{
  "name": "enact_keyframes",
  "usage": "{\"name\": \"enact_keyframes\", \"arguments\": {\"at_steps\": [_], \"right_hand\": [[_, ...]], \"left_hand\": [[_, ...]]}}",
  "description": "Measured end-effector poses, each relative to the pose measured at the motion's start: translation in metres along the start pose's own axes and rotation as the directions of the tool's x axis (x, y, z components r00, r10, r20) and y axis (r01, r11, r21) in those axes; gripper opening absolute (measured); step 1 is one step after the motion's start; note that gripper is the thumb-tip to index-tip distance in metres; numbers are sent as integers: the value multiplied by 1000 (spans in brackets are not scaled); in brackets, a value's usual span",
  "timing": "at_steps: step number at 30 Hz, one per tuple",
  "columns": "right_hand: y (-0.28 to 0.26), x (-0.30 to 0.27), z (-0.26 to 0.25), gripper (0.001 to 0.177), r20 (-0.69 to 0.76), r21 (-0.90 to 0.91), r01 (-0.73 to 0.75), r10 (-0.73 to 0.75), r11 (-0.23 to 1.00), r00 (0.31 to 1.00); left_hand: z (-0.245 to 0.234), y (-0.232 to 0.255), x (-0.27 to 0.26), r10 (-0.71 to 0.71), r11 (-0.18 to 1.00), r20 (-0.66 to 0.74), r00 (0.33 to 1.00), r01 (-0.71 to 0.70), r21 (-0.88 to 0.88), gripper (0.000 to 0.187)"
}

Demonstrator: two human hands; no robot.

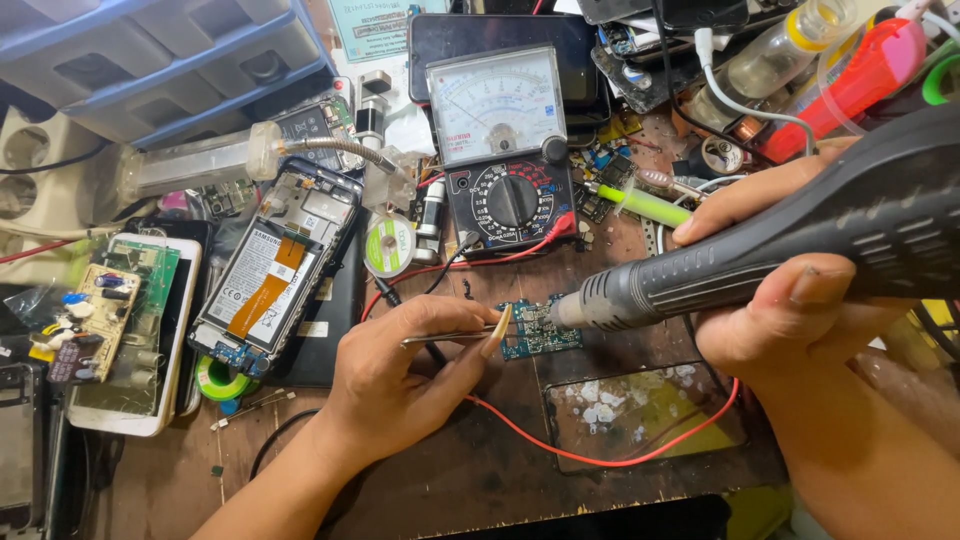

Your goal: The person uses a hot air gun to heat a small circuit board while holding it with tweezers. They repeatedly apply heat to specific components on the board, occasionally adjusting the board's position and the tool's angle.

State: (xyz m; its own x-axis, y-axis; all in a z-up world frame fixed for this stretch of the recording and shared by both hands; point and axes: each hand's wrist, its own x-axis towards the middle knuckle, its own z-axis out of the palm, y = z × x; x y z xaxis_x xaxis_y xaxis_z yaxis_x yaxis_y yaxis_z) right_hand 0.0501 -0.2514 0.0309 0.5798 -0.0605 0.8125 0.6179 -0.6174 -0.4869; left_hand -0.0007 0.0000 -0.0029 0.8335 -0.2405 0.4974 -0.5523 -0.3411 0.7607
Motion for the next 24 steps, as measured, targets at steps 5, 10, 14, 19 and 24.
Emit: {"name": "enact_keyframes", "arguments": {"at_steps": [5,10,14,19,24], "right_hand": [[-21,10,-9,60,98,-35,-62,65,997,993],[-13,15,-2,49,2,170,2,-3,985,1000],[-3,9,7,51,-138,275,14,25,961,990],[-13,9,2,58,-30,310,-101,116,945,993],[-7,0,4,64,-15,424,-122,142,898,990]], "left_hand": [[-1,0,1,-16,999,-52,999,19,41,16],[-3,1,1,70,995,-55,996,-65,78,18],[-4,-1,-1,64,990,-89,994,-53,128,19],[-6,0,-1,96,986,-90,991,-82,146,19],[-7,2,-1,137,980,-94,986,-121,158,20]]}}
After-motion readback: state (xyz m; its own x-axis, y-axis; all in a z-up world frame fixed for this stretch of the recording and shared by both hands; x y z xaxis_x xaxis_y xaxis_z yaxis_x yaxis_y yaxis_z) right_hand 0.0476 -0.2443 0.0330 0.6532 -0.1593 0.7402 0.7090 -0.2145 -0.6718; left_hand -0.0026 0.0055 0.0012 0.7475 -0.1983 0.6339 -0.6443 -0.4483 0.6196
